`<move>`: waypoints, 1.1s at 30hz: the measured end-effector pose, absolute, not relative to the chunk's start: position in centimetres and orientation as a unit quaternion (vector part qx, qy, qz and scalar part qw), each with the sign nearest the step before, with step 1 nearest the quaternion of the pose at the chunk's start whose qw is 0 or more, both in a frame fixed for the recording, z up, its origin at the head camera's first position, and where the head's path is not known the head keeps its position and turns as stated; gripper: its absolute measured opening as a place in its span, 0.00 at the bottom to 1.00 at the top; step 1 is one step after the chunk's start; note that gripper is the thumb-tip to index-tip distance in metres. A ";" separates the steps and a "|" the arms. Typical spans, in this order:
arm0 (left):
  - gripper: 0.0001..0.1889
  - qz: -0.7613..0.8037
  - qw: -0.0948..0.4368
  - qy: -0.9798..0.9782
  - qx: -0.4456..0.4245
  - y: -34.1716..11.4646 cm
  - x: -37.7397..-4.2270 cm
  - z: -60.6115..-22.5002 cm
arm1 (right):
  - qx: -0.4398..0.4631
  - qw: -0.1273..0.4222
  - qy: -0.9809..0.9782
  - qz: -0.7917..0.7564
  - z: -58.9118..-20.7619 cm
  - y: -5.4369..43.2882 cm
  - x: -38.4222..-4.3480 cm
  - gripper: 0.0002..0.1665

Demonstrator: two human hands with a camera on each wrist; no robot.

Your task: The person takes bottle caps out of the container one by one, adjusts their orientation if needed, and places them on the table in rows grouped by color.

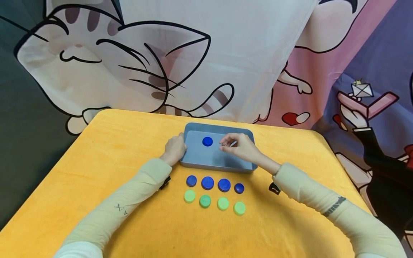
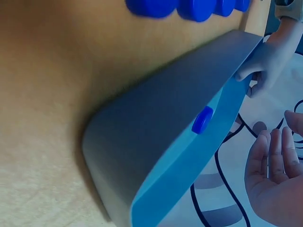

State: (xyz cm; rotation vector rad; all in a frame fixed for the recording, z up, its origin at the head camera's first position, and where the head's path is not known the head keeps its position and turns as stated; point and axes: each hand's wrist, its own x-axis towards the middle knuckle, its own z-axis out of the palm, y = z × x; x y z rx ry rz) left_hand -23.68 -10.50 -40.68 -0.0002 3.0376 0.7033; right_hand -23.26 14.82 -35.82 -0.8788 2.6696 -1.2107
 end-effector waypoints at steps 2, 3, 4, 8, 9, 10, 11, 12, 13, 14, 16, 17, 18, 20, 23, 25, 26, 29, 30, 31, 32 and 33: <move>0.16 0.225 0.015 0.974 0.000 -10.5 -23.7 -40.7 | -0.286 0.036 0.872 -0.396 -35.8 14.5 -23.7 0.07; 0.16 0.225 0.016 0.974 -0.001 -10.5 -23.7 -40.7 | -0.285 0.035 0.872 -0.397 -35.8 14.4 -23.9 0.07; 0.17 0.226 0.017 0.974 -0.001 -10.5 -23.7 -40.7 | -0.284 0.034 0.872 -0.396 -35.8 14.3 -24.1 0.08; 0.17 0.225 0.017 0.974 -0.002 -10.5 -23.6 -40.8 | -0.273 0.031 0.877 -0.393 -35.5 14.0 -25.2 0.10; 0.17 0.225 0.016 0.974 -0.002 -10.5 -23.6 -40.8 | -0.270 0.031 0.879 -0.391 -35.4 13.9 -25.5 0.10; 0.17 0.225 0.015 0.974 -0.002 -10.5 -23.7 -40.8 | -0.268 0.031 0.881 -0.389 -35.3 13.9 -25.8 0.11; 0.17 0.224 0.014 0.974 -0.002 -10.5 -23.7 -40.8 | -0.266 0.030 0.882 -0.388 -35.2 13.8 -26.2 0.12; 0.16 0.224 0.014 0.974 -0.002 -10.5 -23.7 -40.7 | -0.265 0.030 0.883 -0.387 -35.2 13.7 -26.5 0.12; 0.16 0.224 0.013 0.975 -0.003 -10.5 -23.7 -40.7 | -0.265 0.029 0.884 -0.383 -35.1 13.6 -26.8 0.13; 0.16 0.223 0.012 0.975 -0.002 -10.5 -23.7 -40.7 | -0.267 0.029 0.886 -0.379 -35.2 13.4 -27.1 0.14; 0.16 0.222 0.011 0.975 -0.001 -10.4 -23.7 -40.7 | -0.273 0.026 0.888 -0.369 -35.2 13.2 -27.7 0.15; 0.16 0.222 0.011 0.975 -0.002 -10.4 -23.7 -40.7 | -0.276 0.027 0.889 -0.364 -35.2 13.0 -28.1 0.15; 0.16 0.221 0.012 0.975 -0.003 -10.4 -23.7 -40.7 | -0.279 0.028 0.890 -0.361 -35.3 12.9 -28.3 0.16; 0.17 0.220 0.012 0.975 -0.004 -10.4 -23.7 -40.6 | -0.285 0.032 0.890 -0.354 -35.3 12.5 -28.8 0.18; 0.17 0.221 0.012 0.975 -0.004 -10.4 -23.7 -40.6 | -0.292 0.038 0.888 -0.352 -35.4 11.9 -29.5 0.19; 0.17 0.222 0.012 0.975 -0.002 -10.3 -23.7 -40.7 | -0.294 0.042 0.888 -0.350 -35.7 11.5 -30.0 0.21; 0.17 0.223 0.011 0.975 -0.001 -10.3 -23.7 -40.7 | -0.295 0.044 0.888 -0.349 -35.9 11.4 -30.3 0.22; 0.17 0.223 0.011 0.975 0.000 -10.4 -23.8 -40.7 | -0.291 0.063 0.888 -0.351 -36.5 10.8 -31.0 0.24; 0.18 0.223 0.011 0.975 0.000 -10.4 -23.8 -40.7 | -0.287 0.071 0.888 -0.352 -36.8 10.6 -31.2 0.25; 0.18 0.223 0.011 0.975 0.000 -10.4 -23.8 -40.7 | -0.284 0.079 0.889 -0.351 -37.0 10.5 -31.4 0.25; 0.18 0.223 0.012 0.975 -0.001 -10.4 -23.7 -40.7 | -0.280 0.087 0.890 -0.349 -37.2 10.3 -31.5 0.26; 0.18 0.224 0.013 0.975 -0.002 -10.5 -23.7 -40.7 | -0.276 0.095 0.891 -0.348 -37.4 10.2 -31.7 0.27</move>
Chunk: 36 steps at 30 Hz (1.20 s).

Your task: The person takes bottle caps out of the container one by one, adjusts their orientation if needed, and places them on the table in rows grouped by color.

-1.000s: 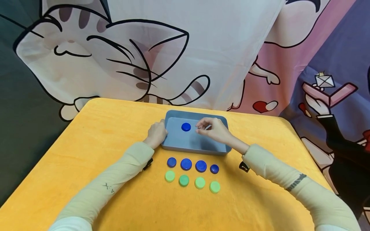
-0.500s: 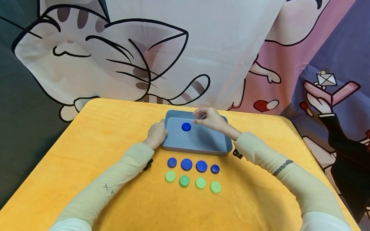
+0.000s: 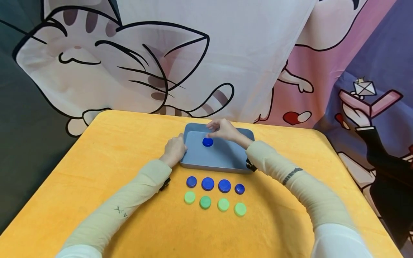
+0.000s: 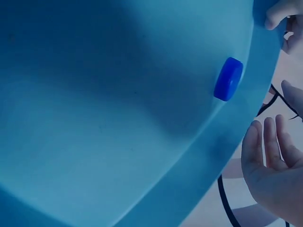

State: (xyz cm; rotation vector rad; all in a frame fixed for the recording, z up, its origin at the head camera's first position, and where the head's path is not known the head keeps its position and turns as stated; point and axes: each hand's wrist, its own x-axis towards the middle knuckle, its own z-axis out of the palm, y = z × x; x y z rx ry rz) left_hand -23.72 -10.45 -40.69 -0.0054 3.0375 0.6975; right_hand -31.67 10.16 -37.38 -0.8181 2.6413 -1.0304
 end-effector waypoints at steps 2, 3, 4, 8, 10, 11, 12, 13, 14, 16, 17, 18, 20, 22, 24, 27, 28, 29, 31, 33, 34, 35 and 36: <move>0.18 0.224 0.013 0.975 -0.001 -10.5 -23.7 -40.7 | -0.272 0.106 0.895 -0.338 -37.7 9.9 -31.9 0.27; 0.17 0.224 0.014 0.974 -0.002 -10.5 -23.7 -40.7 | -0.270 0.112 0.897 -0.333 -37.9 9.8 -32.0 0.27; 0.17 0.224 0.013 0.974 -0.001 -10.5 -23.6 -40.7 | -0.269 0.117 0.898 -0.327 -38.0 9.7 -32.0 0.28; 0.17 0.223 0.011 0.975 -0.002 -10.5 -23.6 -40.7 | -0.267 0.139 0.900 -0.315 -38.4 9.5 -32.3 0.29; 0.17 0.223 0.013 0.975 -0.004 -10.5 -23.6 -40.6 | -0.268 0.147 0.901 -0.307 -38.6 9.5 -32.4 0.29; 0.17 0.222 0.014 0.975 -0.005 -10.5 -23.6 -40.6 | -0.270 0.150 0.901 -0.304 -38.7 9.5 -32.4 0.29; 0.17 0.222 0.015 0.975 -0.006 -10.5 -23.6 -40.6 | -0.271 0.152 0.901 -0.301 -38.8 9.5 -32.5 0.29; 0.17 0.221 0.016 0.975 -0.008 -10.5 -23.6 -40.6 | -0.274 0.153 0.902 -0.298 -38.8 9.5 -32.5 0.29; 0.17 0.220 0.017 0.975 -0.007 -10.5 -23.6 -40.6 | -0.277 0.154 0.902 -0.294 -38.9 9.5 -32.6 0.29; 0.18 0.220 0.019 0.975 -0.008 -10.5 -23.6 -40.6 | -0.286 0.158 0.900 -0.288 -39.1 9.5 -32.6 0.29; 0.18 0.220 0.018 0.975 -0.008 -10.5 -23.7 -40.6 | -0.290 0.160 0.899 -0.285 -39.2 9.5 -32.6 0.29; 0.18 0.221 0.019 0.975 -0.008 -10.5 -23.7 -40.6 | -0.296 0.163 0.898 -0.281 -39.3 9.5 -32.6 0.29; 0.18 0.224 0.019 0.974 -0.008 -10.5 -23.7 -40.7 | -0.305 0.172 0.895 -0.276 -39.4 9.5 -32.7 0.30; 0.18 0.227 0.020 0.974 -0.007 -10.5 -23.6 -40.7 | -0.313 0.179 0.892 -0.271 -39.6 9.4 -32.7 0.30; 0.18 0.228 0.020 0.973 -0.007 -10.5 -23.6 -40.8 | -0.315 0.186 0.891 -0.268 -39.7 9.4 -32.7 0.30; 0.18 0.228 0.019 0.974 -0.003 -10.5 -23.7 -40.8 | -0.311 0.193 0.892 -0.264 -39.8 9.3 -32.7 0.29; 0.18 0.228 0.019 0.974 -0.003 -10.4 -23.7 -40.8 | -0.310 0.194 0.893 -0.262 -39.8 9.3 -32.7 0.29; 0.18 0.228 0.019 0.973 -0.004 -10.4 -23.7 -40.8 | -0.308 0.196 0.894 -0.260 -39.9 9.3 -32.8 0.29; 0.18 0.228 0.021 0.973 -0.005 -10.4 -23.7 -40.8 | -0.306 0.199 0.894 -0.259 -39.9 9.2 -32.8 0.28; 0.18 0.227 0.021 0.974 -0.008 -10.3 -23.8 -40.8 | -0.303 0.202 0.895 -0.259 -40.0 9.2 -32.8 0.27; 0.18 0.227 0.021 0.974 -0.008 -10.3 -23.8 -40.8 | -0.302 0.203 0.894 -0.260 -40.0 9.2 -32.9 0.27; 0.18 0.226 0.021 0.974 -0.009 -10.3 -23.8 -40.8 | -0.300 0.205 0.894 -0.260 -40.0 9.1 -32.9 0.27; 0.18 0.225 0.020 0.974 -0.009 -10.4 -23.8 -40.8 | -0.300 0.207 0.894 -0.261 -40.0 9.1 -32.9 0.27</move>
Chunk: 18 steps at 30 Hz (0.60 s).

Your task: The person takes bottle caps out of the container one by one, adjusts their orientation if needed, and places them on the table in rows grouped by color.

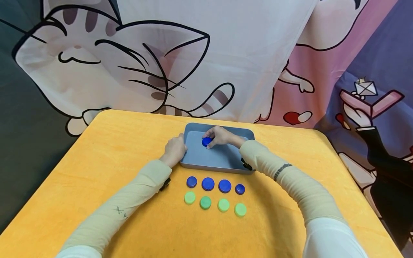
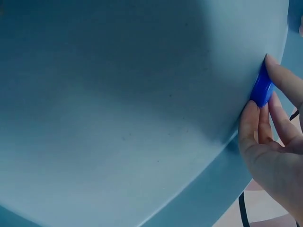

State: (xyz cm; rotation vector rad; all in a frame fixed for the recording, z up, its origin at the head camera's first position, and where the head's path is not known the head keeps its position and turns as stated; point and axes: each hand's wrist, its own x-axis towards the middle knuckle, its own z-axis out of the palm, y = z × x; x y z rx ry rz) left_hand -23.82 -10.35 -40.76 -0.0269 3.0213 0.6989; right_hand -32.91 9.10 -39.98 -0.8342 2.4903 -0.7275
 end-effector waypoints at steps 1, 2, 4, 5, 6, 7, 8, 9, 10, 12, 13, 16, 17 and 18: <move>0.18 0.225 0.019 0.974 -0.008 -10.3 -23.8 -40.7 | -0.299 0.208 0.894 -0.259 -39.9 9.1 -32.9 0.27; 0.17 0.224 0.017 0.974 -0.007 -10.3 -23.8 -40.7 | -0.300 0.208 0.895 -0.257 -39.9 9.1 -32.9 0.27; 0.16 0.223 0.014 0.975 -0.006 -10.3 -23.7 -40.7 | -0.304 0.208 0.895 -0.250 -39.7 9.0 -32.9 0.27; 0.15 0.222 0.013 0.975 -0.005 -10.3 -23.7 -40.7 | -0.307 0.208 0.895 -0.247 -39.6 9.0 -32.9 0.27; 0.15 0.221 0.012 0.975 -0.005 -10.3 -23.7 -40.7 | -0.310 0.208 0.896 -0.242 -39.6 8.9 -32.9 0.27; 0.15 0.221 0.012 0.975 -0.004 -10.3 -23.7 -40.7 | -0.312 0.207 0.896 -0.238 -39.5 8.9 -32.9 0.27; 0.15 0.220 0.012 0.975 -0.004 -10.3 -23.7 -40.7 | -0.313 0.207 0.897 -0.234 -39.4 8.9 -32.9 0.27; 0.16 0.219 0.013 0.976 -0.004 -10.3 -23.7 -40.7 | -0.310 0.207 0.899 -0.231 -39.4 8.9 -32.9 0.27; 0.16 0.219 0.014 0.976 -0.005 -10.3 -23.7 -40.7 | -0.309 0.205 0.900 -0.229 -39.3 8.9 -32.9 0.27; 0.17 0.219 0.015 0.976 -0.005 -10.3 -23.7 -40.6 | -0.306 0.199 0.904 -0.225 -39.2 9.0 -32.9 0.27; 0.17 0.219 0.014 0.976 -0.004 -10.3 -23.7 -40.6 | -0.305 0.195 0.905 -0.223 -39.1 9.0 -32.9 0.27; 0.16 0.220 0.013 0.975 -0.003 -10.3 -23.7 -40.6 | -0.308 0.179 0.906 -0.227 -38.9 9.2 -32.8 0.27; 0.16 0.220 0.013 0.975 -0.002 -10.3 -23.7 -40.7 | -0.309 0.174 0.906 -0.230 -38.8 9.3 -32.8 0.28; 0.16 0.220 0.012 0.975 -0.001 -10.4 -23.7 -40.7 | -0.311 0.169 0.906 -0.232 -38.8 9.4 -32.8 0.28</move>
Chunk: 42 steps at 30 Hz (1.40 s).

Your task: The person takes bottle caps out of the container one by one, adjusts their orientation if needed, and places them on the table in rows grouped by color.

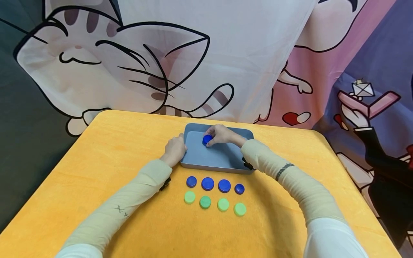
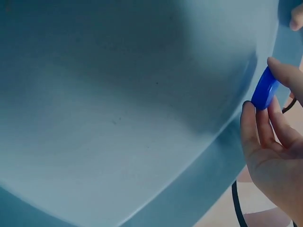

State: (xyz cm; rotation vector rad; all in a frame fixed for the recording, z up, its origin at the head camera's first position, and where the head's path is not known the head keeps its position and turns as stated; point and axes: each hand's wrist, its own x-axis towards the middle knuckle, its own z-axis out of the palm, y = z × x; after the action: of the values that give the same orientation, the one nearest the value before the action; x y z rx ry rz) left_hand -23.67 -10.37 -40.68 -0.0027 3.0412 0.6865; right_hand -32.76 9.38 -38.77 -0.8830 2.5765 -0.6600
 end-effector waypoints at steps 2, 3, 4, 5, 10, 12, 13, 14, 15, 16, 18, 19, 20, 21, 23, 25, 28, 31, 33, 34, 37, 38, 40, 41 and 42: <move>0.16 0.221 0.013 0.975 0.000 -10.4 -23.7 -40.8 | -0.311 0.159 0.906 -0.238 -38.7 9.5 -32.7 0.27; 0.16 0.221 0.014 0.975 0.000 -10.5 -23.7 -40.8 | -0.311 0.155 0.906 -0.242 -38.6 9.5 -32.7 0.27; 0.16 0.220 0.013 0.975 0.001 -10.5 -23.7 -40.8 | -0.313 0.150 0.905 -0.246 -38.6 9.5 -32.7 0.27; 0.16 0.220 0.013 0.975 0.001 -10.5 -23.7 -40.9 | -0.314 0.144 0.905 -0.248 -38.5 9.5 -32.7 0.27; 0.16 0.217 0.012 0.976 0.000 -10.6 -23.8 -41.0 | -0.325 0.122 0.899 -0.268 -37.9 9.5 -32.2 0.25; 0.16 0.217 0.011 0.976 -0.001 -10.6 -23.8 -41.1 | -0.324 0.114 0.898 -0.277 -37.5 9.5 -32.0 0.24; 0.16 0.217 0.011 0.976 -0.001 -10.6 -23.8 -41.1 | -0.324 0.111 0.896 -0.281 -37.3 9.6 -31.8 0.23; 0.16 0.218 0.011 0.976 -0.001 -10.6 -23.8 -41.1 | -0.323 0.108 0.896 -0.285 -37.1 9.6 -31.7 0.22; 0.16 0.218 0.010 0.976 -0.001 -10.6 -23.8 -41.1 | -0.322 0.106 0.895 -0.290 -36.8 9.7 -31.5 0.22; 0.16 0.218 0.010 0.976 -0.001 -10.6 -23.8 -41.1 | -0.321 0.103 0.895 -0.293 -36.6 9.7 -31.3 0.21; 0.16 0.220 0.011 0.975 -0.002 -10.7 -23.8 -41.1 | -0.321 0.098 0.893 -0.300 -36.1 9.9 -31.0 0.20; 0.16 0.221 0.013 0.975 -0.003 -10.7 -23.8 -41.1 | -0.321 0.095 0.892 -0.304 -35.9 10.1 -30.9 0.20; 0.16 0.223 0.013 0.975 -0.003 -10.7 -23.8 -41.0 | -0.320 0.092 0.891 -0.307 -35.7 10.2 -30.7 0.20; 0.16 0.224 0.013 0.975 -0.003 -10.7 -23.8 -41.0 | -0.318 0.090 0.891 -0.311 -35.5 10.4 -30.6 0.20; 0.15 0.225 0.014 0.974 -0.003 -10.7 -23.7 -40.8 | -0.310 0.087 0.892 -0.318 -35.2 10.8 -30.4 0.20; 0.16 0.224 0.014 0.975 -0.003 -10.7 -23.7 -40.8 | -0.300 0.085 0.894 -0.321 -34.8 11.3 -30.1 0.20; 0.16 0.221 0.015 0.975 -0.003 -10.6 -23.7 -40.7 | -0.288 0.082 0.896 -0.327 -34.3 12.1 -29.6 0.21; 0.16 0.221 0.015 0.975 -0.003 -10.6 -23.7 -40.7 | -0.280 0.076 0.896 -0.337 -33.9 13.2 -29.0 0.23; 0.17 0.223 0.014 0.975 -0.002 -10.6 -23.7 -40.8 | -0.274 0.070 0.895 -0.344 -33.7 13.9 -28.5 0.23; 0.17 0.223 0.012 0.975 0.000 -10.6 -23.7 -40.8 | -0.272 0.066 0.896 -0.344 -33.8 14.3 -28.3 0.24; 0.16 0.224 0.008 0.974 0.004 -10.6 -23.7 -40.9 | -0.269 0.058 0.900 -0.337 -34.0 15.4 -27.5 0.24; 0.16 0.225 0.007 0.974 0.005 -10.6 -23.7 -40.9 | -0.266 0.057 0.902 -0.336 -34.1 15.8 -27.2 0.24; 0.15 0.225 0.003 0.974 0.009 -10.6 -23.7 -40.9 | -0.257 0.057 0.904 -0.337 -34.3 16.3 -26.7 0.24; 0.15 0.227 0.003 0.974 0.008 -10.5 -23.7 -40.9 | -0.251 0.058 0.905 -0.340 -34.4 16.5 -26.4 0.25; 0.15 0.227 0.003 0.974 0.010 -10.5 -23.7 -40.9 | -0.244 0.060 0.905 -0.344 -34.4 16.7 -26.0 0.25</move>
State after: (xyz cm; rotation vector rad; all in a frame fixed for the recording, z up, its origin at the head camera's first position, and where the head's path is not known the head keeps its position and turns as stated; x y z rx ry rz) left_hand -23.67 -10.53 -40.91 0.0301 3.0548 0.7108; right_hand -26.01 16.69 -34.37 -0.7385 2.7379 -1.0425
